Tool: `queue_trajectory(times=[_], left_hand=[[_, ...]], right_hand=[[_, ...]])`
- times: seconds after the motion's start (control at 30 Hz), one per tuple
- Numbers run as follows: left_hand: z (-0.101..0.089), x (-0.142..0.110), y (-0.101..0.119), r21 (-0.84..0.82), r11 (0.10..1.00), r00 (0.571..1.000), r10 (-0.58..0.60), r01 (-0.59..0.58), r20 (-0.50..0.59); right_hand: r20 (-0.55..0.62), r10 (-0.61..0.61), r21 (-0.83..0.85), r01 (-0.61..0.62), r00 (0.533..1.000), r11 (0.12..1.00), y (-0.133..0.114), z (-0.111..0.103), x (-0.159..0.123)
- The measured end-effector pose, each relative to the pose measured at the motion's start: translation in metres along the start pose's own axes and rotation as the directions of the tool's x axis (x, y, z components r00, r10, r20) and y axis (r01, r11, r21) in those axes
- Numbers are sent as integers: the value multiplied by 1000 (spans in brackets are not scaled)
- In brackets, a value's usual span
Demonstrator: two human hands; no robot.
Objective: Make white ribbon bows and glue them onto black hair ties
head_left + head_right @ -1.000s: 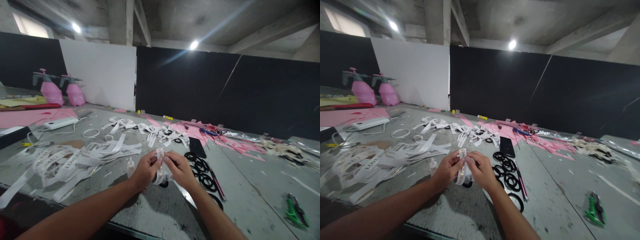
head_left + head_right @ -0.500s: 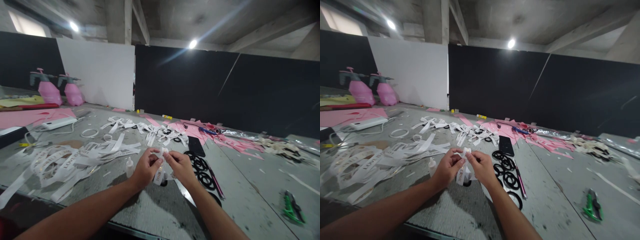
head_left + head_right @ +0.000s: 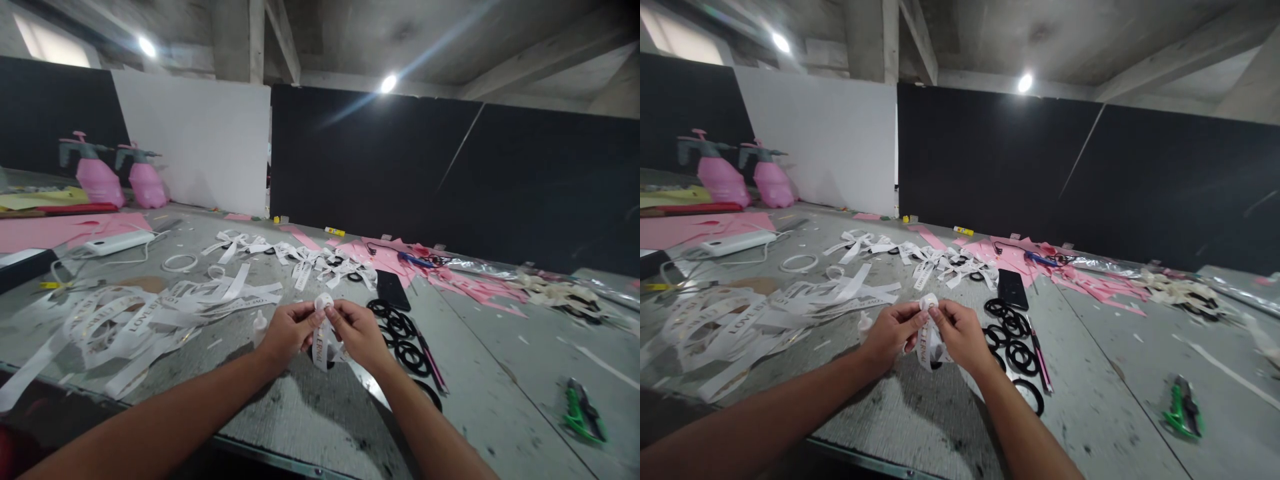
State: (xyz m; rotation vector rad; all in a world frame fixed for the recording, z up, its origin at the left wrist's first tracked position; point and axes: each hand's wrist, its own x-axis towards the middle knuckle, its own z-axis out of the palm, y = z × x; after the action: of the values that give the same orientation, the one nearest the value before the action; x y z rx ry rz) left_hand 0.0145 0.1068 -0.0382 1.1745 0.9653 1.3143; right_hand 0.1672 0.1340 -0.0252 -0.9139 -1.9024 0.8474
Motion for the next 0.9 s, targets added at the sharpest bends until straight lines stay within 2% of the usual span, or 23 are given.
queue_trajectory(times=[0.2,0.4,0.57,0.9], left_hand=[[1,2,-3,-57,996,996,-71,67,-62],[3,2,-1,-74,994,994,-81,75,-79],[3,0,-1,-67,995,993,-85,80,-83],[0,3,-9,-102,995,999,-17,12,-47]], right_hand=[[59,-39,-20,40,998,999,-2,1,-1],[76,-7,100,0,997,995,1,3,-3],[12,37,123,-38,999,992,1,3,-2],[-69,-14,33,16,998,999,0,4,0]])
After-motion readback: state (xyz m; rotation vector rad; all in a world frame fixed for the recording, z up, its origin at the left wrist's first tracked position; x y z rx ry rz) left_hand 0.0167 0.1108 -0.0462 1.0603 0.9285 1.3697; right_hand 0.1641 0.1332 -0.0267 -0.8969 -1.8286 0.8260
